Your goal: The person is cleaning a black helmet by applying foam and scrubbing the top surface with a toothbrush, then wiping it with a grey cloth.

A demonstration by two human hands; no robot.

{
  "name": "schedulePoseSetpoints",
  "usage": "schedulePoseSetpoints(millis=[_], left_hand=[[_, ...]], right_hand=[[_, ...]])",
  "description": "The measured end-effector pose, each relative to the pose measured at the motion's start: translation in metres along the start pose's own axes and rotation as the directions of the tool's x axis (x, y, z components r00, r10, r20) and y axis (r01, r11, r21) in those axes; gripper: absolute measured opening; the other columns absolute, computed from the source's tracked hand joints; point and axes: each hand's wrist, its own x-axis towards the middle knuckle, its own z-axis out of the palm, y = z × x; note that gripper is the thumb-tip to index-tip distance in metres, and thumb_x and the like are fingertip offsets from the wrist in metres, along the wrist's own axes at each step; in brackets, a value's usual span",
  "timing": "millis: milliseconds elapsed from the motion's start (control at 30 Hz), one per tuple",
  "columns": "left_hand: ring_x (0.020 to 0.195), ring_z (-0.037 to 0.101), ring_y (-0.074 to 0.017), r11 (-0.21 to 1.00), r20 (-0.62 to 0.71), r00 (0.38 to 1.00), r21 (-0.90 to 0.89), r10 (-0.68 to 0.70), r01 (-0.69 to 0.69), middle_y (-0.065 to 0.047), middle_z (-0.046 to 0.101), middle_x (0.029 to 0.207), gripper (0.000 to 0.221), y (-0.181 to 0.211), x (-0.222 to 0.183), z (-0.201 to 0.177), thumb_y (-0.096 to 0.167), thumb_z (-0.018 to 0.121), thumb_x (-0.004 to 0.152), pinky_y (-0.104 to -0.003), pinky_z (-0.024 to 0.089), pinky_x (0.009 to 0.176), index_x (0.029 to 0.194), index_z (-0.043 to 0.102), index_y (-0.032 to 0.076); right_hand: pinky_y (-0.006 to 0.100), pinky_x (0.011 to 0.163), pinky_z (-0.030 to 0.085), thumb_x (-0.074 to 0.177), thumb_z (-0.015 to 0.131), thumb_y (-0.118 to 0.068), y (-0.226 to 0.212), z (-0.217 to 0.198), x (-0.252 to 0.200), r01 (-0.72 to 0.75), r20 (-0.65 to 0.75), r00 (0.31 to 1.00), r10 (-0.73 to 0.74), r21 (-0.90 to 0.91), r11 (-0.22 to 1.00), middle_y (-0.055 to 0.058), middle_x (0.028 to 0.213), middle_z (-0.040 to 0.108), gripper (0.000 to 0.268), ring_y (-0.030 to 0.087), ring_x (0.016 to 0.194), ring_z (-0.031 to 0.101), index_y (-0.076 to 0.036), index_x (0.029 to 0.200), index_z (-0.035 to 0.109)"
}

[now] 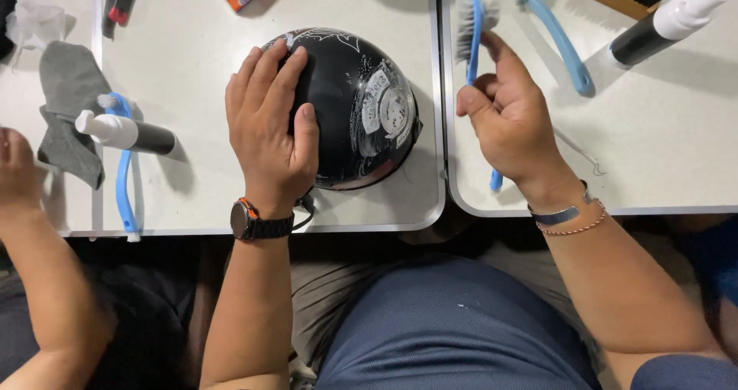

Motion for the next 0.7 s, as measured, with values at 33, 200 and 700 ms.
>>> schedulePoseSetpoints(millis=[33, 200, 700], left_hand=[[0.143, 0.047, -0.0401, 1.0, 0.0, 1.0, 0.0, -0.005, 0.005, -0.015, 0.056, 0.149, 0.046, 0.001, 0.001, 0.0, 0.022, 0.046, 0.101, -0.055, 0.035, 0.121, 0.143, 0.058, 0.008], [0.141, 0.046, -0.041, 1.0, -0.021, 1.0, -0.002, 0.001, -0.001, -0.016, 0.057, 0.146, 0.048, -0.005, 0.002, 0.005, 0.029, 0.044, 0.103, -0.053, 0.029, 0.119, 0.143, 0.061, 0.008], [0.138, 0.049, -0.04, 0.998, -0.03, 1.0, 0.055, 0.005, -0.003, -0.015, 0.061, 0.143, 0.049, 0.003, 0.004, 0.0, 0.028, 0.048, 0.096, -0.052, 0.032, 0.116, 0.14, 0.064, 0.01]], right_hand=[[0.022, 0.047, 0.038, 0.102, 0.054, -0.002, -0.006, -0.001, -0.001, -0.099, 0.028, 0.995, 0.096, 0.125, 0.987, 0.005, 0.078, 0.058, 0.057, 0.01, 0.055, 0.041, -0.005, 0.157, 0.037], [0.024, 0.055, 0.053, 0.094, 0.066, 0.0, 0.025, 0.007, -0.004, -0.113, 0.081, 0.992, 0.098, 0.224, 0.968, 0.009, 0.08, 0.068, 0.033, 0.013, 0.062, 0.058, 0.0, 0.127, 0.06], [0.034, 0.063, 0.05, 0.095, 0.068, -0.034, -0.006, 0.011, 0.036, 0.165, 0.233, 0.969, -0.085, -0.349, 0.923, 0.003, 0.072, 0.071, 0.019, 0.023, 0.064, 0.064, -0.016, 0.09, 0.069]])
